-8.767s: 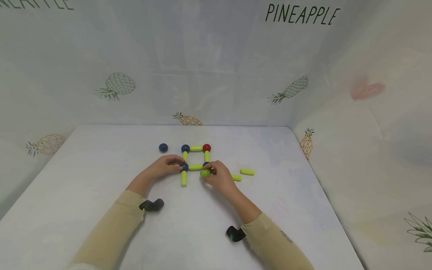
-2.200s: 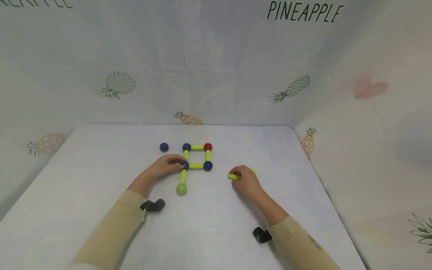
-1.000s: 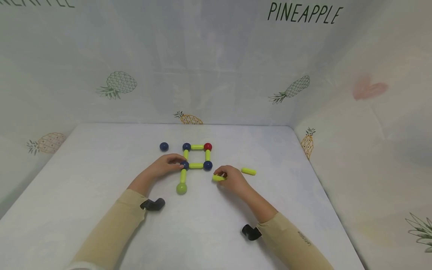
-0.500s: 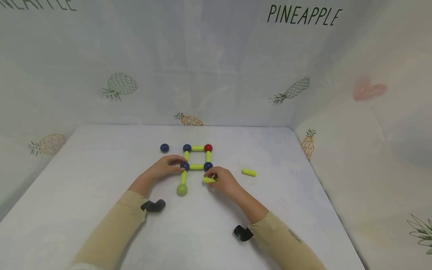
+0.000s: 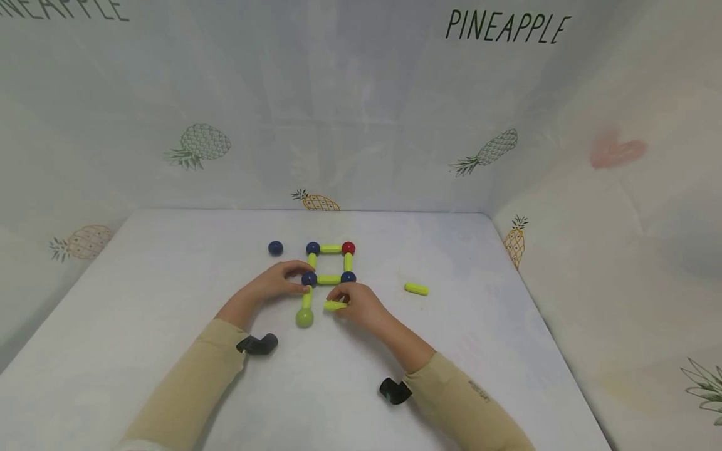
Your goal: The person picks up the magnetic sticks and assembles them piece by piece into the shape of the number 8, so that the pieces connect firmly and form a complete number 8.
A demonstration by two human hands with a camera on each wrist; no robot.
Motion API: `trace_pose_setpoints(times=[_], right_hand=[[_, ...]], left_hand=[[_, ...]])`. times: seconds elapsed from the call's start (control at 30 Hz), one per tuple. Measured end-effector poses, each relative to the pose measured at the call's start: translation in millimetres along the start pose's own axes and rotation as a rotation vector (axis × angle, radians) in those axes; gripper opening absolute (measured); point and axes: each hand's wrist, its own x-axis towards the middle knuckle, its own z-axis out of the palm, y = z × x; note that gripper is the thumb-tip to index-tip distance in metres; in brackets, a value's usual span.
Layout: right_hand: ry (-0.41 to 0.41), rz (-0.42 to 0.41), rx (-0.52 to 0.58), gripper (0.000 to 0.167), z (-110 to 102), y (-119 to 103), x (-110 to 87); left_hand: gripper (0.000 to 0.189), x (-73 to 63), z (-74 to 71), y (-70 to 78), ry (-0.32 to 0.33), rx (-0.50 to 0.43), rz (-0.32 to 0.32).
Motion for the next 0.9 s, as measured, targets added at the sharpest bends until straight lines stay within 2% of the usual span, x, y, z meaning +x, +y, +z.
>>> trace_pose_setpoints(times=[0.47,0.9], right_hand=[[-0.041,-0.061,-0.004,0.024,9,-4,3.6],[-0.075,-0.052,-0.018,0.019,14,-5,6.0]], left_hand=[[0.053,0.9,0.0,-2.0,-0.011,0.039,0.001],[0.051,1.6,-1.1,-2.8,-0.012,0.040,0.012]])
